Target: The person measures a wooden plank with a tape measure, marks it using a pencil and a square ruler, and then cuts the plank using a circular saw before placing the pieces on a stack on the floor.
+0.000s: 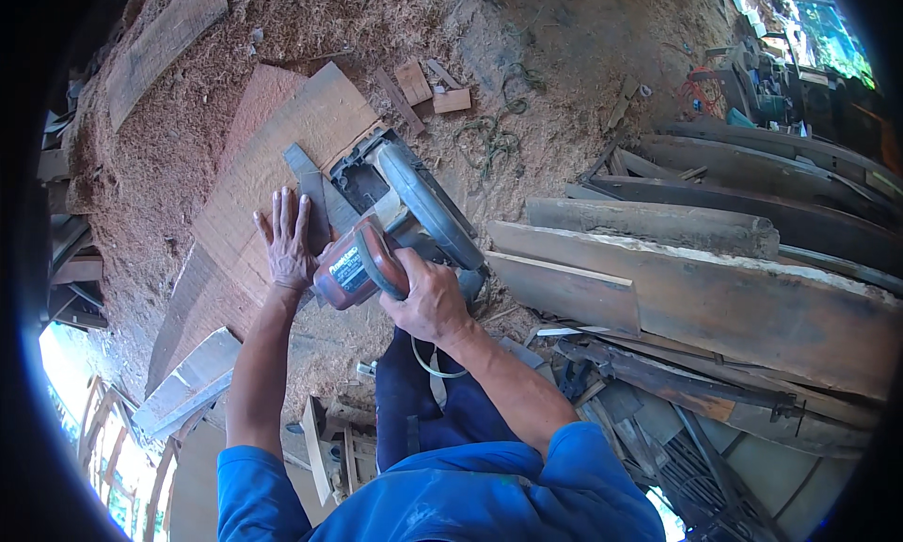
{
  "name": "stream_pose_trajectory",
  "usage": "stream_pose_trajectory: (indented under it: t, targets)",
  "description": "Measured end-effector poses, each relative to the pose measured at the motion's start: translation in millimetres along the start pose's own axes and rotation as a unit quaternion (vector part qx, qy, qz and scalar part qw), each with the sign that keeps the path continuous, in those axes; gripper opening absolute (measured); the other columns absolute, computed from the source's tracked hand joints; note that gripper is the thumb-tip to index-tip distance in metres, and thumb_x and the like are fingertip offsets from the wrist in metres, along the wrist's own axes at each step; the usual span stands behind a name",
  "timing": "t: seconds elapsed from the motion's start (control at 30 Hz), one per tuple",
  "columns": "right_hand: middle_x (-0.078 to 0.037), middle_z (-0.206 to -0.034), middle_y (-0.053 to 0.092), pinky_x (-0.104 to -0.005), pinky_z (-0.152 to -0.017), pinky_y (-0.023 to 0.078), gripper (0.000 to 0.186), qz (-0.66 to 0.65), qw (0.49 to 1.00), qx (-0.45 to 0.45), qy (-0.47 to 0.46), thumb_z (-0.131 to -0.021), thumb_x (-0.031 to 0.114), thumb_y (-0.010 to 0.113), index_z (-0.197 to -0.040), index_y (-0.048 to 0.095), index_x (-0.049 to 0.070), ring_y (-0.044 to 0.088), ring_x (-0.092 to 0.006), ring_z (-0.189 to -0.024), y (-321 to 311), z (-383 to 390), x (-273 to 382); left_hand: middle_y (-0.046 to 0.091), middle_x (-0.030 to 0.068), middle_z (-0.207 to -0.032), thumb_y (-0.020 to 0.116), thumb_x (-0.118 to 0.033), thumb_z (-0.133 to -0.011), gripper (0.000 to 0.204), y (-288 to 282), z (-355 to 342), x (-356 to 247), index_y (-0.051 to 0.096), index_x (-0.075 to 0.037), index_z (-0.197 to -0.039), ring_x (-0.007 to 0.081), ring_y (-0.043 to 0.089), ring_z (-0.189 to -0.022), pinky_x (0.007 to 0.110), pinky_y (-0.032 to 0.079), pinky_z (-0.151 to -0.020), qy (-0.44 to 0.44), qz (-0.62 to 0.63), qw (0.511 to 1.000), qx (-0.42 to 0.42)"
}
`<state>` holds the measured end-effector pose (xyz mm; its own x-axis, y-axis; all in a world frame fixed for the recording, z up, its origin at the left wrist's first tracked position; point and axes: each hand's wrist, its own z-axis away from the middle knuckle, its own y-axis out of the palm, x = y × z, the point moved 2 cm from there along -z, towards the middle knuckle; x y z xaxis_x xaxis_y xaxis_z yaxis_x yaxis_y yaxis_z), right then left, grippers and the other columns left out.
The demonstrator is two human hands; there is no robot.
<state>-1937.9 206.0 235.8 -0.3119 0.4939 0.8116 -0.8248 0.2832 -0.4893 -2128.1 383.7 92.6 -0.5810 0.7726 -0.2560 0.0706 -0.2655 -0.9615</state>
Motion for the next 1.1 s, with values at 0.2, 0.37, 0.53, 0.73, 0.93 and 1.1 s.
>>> stream_pose_trajectory:
  t: [0.2,0.37,0.53,0.73,0.93,1.1]
  targets:
    - [-0.02,-0.078,0.068,-0.0461,-0.066,0.055,0.04,-0.004,1.0,-0.007,-0.01,-0.073,0.011,0.076,-0.107,0.056,0.002,0.069,-0.0396,-0.074,1.8,-7.9,4.0,0.019,0.0194,-0.165,0.058,-0.068,-0.082,0.095,2.5,1.6,2.8,0.033,-0.015,-0.156,0.037,0.011,-0.154,0.064,-0.006,-0.119,-0.004,-0.01,1.0,0.014]
    - [-0.02,-0.078,0.067,-0.0459,-0.067,0.055,0.041,-0.008,1.0,0.0,-0.004,-0.073,0.012,0.077,-0.106,0.056,0.002,0.069,-0.0394,-0.074,2.9,-15.7,8.5,0.018,0.019,-0.165,0.052,-0.063,-0.089,0.086,6.4,1.4,3.5,0.029,-0.016,-0.158,0.036,0.01,-0.155,0.064,-0.007,-0.119,-0.006,-0.029,0.999,0.014]
    - [-0.019,-0.079,0.067,-0.0458,-0.068,0.055,0.041,-0.008,1.0,0.003,-0.008,-0.073,0.012,0.077,-0.106,0.056,0.002,0.069,-0.0393,-0.074,4.4,-23.2,9.0,0.015,0.0183,-0.166,0.054,-0.057,-0.09,0.084,7.4,2.9,4.8,0.026,-0.017,-0.159,0.0351,0.009,-0.155,0.064,-0.007,-0.119,0.001,-0.019,0.999,0.03]
    - [-0.02,-0.078,0.067,-0.0461,-0.068,0.055,0.04,-0.006,1.0,0.007,-0.006,-0.073,0.012,0.078,-0.105,0.055,0.002,0.069,-0.0396,-0.074,6.9,-31.6,14.7,0.015,0.0186,-0.166,0.054,-0.052,-0.091,0.081,8.9,2.4,7.1,0.026,-0.016,-0.158,0.0355,0.009,-0.155,0.064,-0.007,-0.119,0.002,-0.046,0.998,0.032]
    - [-0.02,-0.078,0.067,-0.0463,-0.067,0.055,0.039,-0.017,1.0,0.009,-0.002,-0.074,0.012,0.077,-0.104,0.055,0.002,0.069,-0.04,-0.074,6.8,-40.4,19.6,0.014,0.0208,-0.166,0.057,-0.05,-0.088,0.083,6.6,3.3,4.7,0.029,-0.015,-0.158,0.0362,0.008,-0.155,0.066,-0.007,-0.118,0.008,-0.057,0.997,0.05]
    - [-0.018,-0.075,0.066,-0.0428,-0.064,0.055,0.029,-0.019,1.0,-0.012,-0.017,-0.077,0.01,0.073,-0.101,0.059,0.002,0.07,-0.0368,-0.07,8.4,-48.4,24.7,0.019,0.0216,-0.164,0.059,-0.051,-0.087,0.082,2.8,0.5,2.2,0.035,-0.013,-0.155,0.0376,0.011,-0.154,0.068,-0.007,-0.117,0.009,-0.053,0.998,0.037]
